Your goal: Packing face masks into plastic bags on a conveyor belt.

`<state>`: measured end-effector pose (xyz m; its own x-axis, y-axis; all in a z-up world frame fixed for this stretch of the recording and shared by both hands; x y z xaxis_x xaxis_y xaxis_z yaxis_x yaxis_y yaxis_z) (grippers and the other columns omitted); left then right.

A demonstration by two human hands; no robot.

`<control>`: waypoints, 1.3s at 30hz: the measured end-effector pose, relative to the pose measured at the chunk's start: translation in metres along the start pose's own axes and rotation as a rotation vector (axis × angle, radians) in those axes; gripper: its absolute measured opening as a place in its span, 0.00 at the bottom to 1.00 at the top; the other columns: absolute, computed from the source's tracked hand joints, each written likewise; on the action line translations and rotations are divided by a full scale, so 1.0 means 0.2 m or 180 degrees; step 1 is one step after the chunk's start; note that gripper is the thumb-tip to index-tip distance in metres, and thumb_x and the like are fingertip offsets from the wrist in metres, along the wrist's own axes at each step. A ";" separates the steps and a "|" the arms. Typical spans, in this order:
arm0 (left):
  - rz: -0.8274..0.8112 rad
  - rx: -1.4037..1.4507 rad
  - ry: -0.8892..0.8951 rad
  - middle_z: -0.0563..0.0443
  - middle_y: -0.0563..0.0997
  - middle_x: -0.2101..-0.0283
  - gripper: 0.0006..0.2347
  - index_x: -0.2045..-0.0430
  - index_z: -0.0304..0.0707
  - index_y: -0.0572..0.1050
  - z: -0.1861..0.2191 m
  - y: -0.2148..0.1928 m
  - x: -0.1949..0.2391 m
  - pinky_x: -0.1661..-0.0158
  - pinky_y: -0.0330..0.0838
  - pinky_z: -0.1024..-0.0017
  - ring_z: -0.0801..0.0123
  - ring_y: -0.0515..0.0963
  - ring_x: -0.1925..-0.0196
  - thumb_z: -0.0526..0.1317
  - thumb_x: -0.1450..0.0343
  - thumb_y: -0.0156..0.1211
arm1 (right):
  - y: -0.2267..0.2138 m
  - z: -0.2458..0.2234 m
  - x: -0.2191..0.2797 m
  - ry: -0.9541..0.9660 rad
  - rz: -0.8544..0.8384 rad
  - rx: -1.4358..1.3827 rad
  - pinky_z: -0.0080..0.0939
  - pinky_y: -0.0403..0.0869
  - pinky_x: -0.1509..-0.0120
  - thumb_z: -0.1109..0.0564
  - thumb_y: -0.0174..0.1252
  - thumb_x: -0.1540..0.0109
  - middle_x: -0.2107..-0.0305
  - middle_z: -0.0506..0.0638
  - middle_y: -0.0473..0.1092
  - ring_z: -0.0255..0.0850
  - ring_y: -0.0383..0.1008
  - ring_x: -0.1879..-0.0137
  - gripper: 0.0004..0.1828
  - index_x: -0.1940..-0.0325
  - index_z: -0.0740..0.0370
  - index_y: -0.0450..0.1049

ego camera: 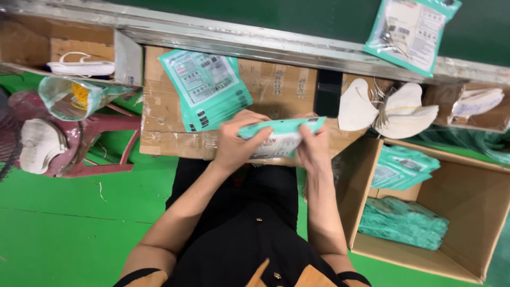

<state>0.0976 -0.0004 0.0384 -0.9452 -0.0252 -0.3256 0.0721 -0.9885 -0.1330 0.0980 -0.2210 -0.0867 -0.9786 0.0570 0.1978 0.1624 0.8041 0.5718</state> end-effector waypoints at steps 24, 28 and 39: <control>0.1237 -0.1926 -0.0185 0.23 0.64 0.31 0.28 0.32 0.23 0.58 -0.83 -0.66 -0.12 0.31 0.55 0.55 0.35 0.62 0.28 0.32 0.27 0.61 | 0.31 0.06 -0.40 -0.1088 -0.0539 0.3502 0.43 0.74 0.38 0.58 0.54 0.32 0.46 0.55 0.75 0.45 0.75 0.40 0.18 0.37 0.62 0.73; 0.0827 -0.1266 -0.1273 0.24 0.64 0.31 0.32 0.28 0.25 0.49 -1.13 -0.66 -0.05 0.31 0.59 0.58 0.39 0.65 0.29 0.35 0.27 0.56 | 0.37 0.48 -0.37 -0.0032 -0.0766 0.3394 0.46 0.72 0.36 0.53 0.50 0.30 0.43 0.65 0.72 0.53 0.73 0.39 0.33 0.21 0.60 0.55; -0.0232 -0.0758 -0.0615 0.40 0.75 0.37 0.20 0.37 0.32 0.70 -0.30 -0.21 -0.17 0.35 0.69 0.66 0.56 0.76 0.35 0.31 0.26 0.58 | -0.14 0.67 -0.18 -0.0573 -0.0240 0.1330 0.42 0.72 0.34 0.58 0.52 0.30 0.40 0.65 0.69 0.49 0.73 0.37 0.27 0.27 0.70 0.59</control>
<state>0.1463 0.0511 -0.0015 -0.9920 -0.0059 -0.1261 0.0528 -0.9266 -0.3724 0.1108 -0.1674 -0.2163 -0.9981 0.0614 0.0053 0.0613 0.9775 0.2019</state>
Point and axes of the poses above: each hand's wrist, its own x-axis away from the middle knuckle, its own y-axis out of the palm, z = x × y, the point moved 10 cm from there along -x, towards the middle knuckle
